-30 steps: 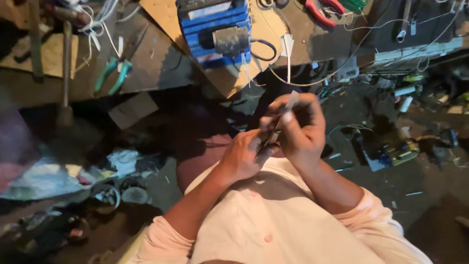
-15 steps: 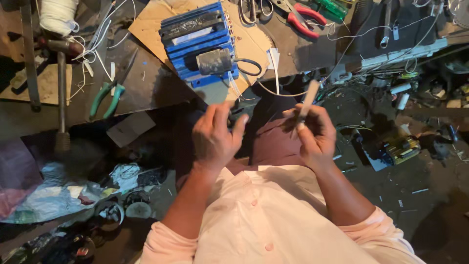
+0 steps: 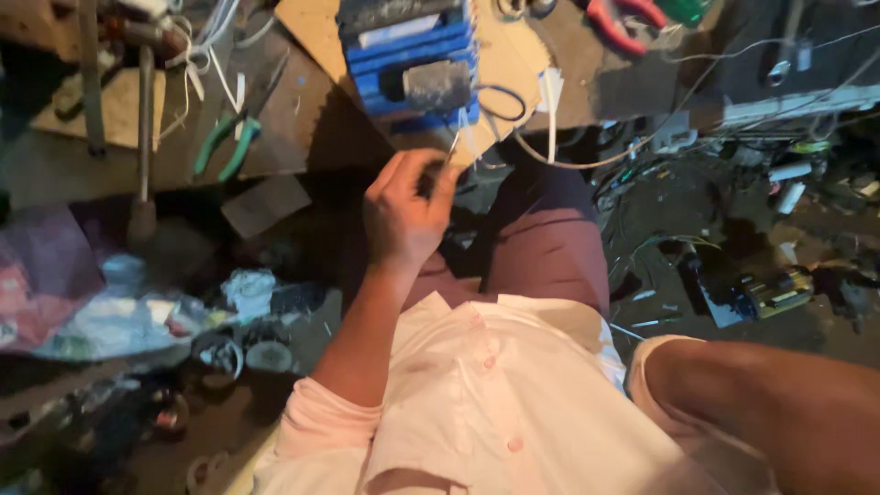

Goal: The person first handles a motor stator on the workbench, then works on the wire leads of a blue winding machine, wrapping and securing the wires with tape by hand. They use pliers to cut and trim the wire ends and continue arranging the leads.

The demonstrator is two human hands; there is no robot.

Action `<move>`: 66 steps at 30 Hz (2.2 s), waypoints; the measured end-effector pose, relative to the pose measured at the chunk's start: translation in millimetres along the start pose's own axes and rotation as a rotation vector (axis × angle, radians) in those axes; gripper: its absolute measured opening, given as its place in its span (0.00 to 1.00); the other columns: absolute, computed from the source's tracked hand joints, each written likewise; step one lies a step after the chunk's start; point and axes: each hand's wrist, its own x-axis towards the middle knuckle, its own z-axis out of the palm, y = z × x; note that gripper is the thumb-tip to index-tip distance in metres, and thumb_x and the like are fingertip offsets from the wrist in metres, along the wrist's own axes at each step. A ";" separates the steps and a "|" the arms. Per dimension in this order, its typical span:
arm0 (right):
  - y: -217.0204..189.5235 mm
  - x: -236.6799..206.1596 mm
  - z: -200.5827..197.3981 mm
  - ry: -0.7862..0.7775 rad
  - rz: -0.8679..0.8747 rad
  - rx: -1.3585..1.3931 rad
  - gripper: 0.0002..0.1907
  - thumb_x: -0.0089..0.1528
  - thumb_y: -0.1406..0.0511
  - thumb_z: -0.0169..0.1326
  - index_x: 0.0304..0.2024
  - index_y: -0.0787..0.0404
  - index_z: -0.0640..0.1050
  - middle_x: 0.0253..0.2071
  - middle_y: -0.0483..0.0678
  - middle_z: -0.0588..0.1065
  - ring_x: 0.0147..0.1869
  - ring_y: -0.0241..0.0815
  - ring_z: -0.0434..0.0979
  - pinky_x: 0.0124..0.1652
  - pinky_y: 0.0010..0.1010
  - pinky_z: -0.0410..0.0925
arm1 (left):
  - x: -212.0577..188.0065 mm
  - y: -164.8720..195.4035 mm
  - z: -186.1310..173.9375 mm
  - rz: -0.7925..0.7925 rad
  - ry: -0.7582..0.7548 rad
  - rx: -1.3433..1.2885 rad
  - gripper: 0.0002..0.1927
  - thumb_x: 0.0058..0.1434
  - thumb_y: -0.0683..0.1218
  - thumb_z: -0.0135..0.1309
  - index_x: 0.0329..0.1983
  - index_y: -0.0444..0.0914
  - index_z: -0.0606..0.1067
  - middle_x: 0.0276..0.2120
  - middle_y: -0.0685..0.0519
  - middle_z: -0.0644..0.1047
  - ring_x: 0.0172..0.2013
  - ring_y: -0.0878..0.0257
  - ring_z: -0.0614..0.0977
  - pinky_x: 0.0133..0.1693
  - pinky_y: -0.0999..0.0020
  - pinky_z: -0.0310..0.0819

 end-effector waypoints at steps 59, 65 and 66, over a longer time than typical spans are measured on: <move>156.0 1.5 39.1 0.127 0.261 -0.114 0.11 0.63 0.72 0.62 0.49 0.64 0.80 0.41 0.51 0.79 0.42 0.40 0.81 0.41 0.28 0.73 | 45.1 -46.7 51.4 -0.186 -0.342 -0.102 0.09 0.66 0.51 0.54 0.45 0.47 0.81 0.34 0.45 0.82 0.37 0.48 0.85 0.39 0.59 0.76; 165.2 14.7 43.8 0.273 0.492 -0.154 0.15 0.63 0.69 0.61 0.52 0.66 0.79 0.39 0.48 0.80 0.40 0.31 0.77 0.41 0.25 0.71 | 44.2 -44.0 49.7 -0.227 -0.332 -0.150 0.09 0.66 0.51 0.54 0.45 0.46 0.81 0.31 0.44 0.81 0.34 0.49 0.85 0.37 0.60 0.77; 168.2 18.4 44.1 0.313 0.469 -0.202 0.14 0.64 0.69 0.61 0.52 0.66 0.78 0.40 0.48 0.80 0.42 0.30 0.77 0.43 0.24 0.70 | 43.4 -44.1 50.0 -0.227 -0.337 -0.134 0.09 0.66 0.51 0.54 0.45 0.46 0.81 0.31 0.44 0.81 0.34 0.49 0.85 0.37 0.59 0.77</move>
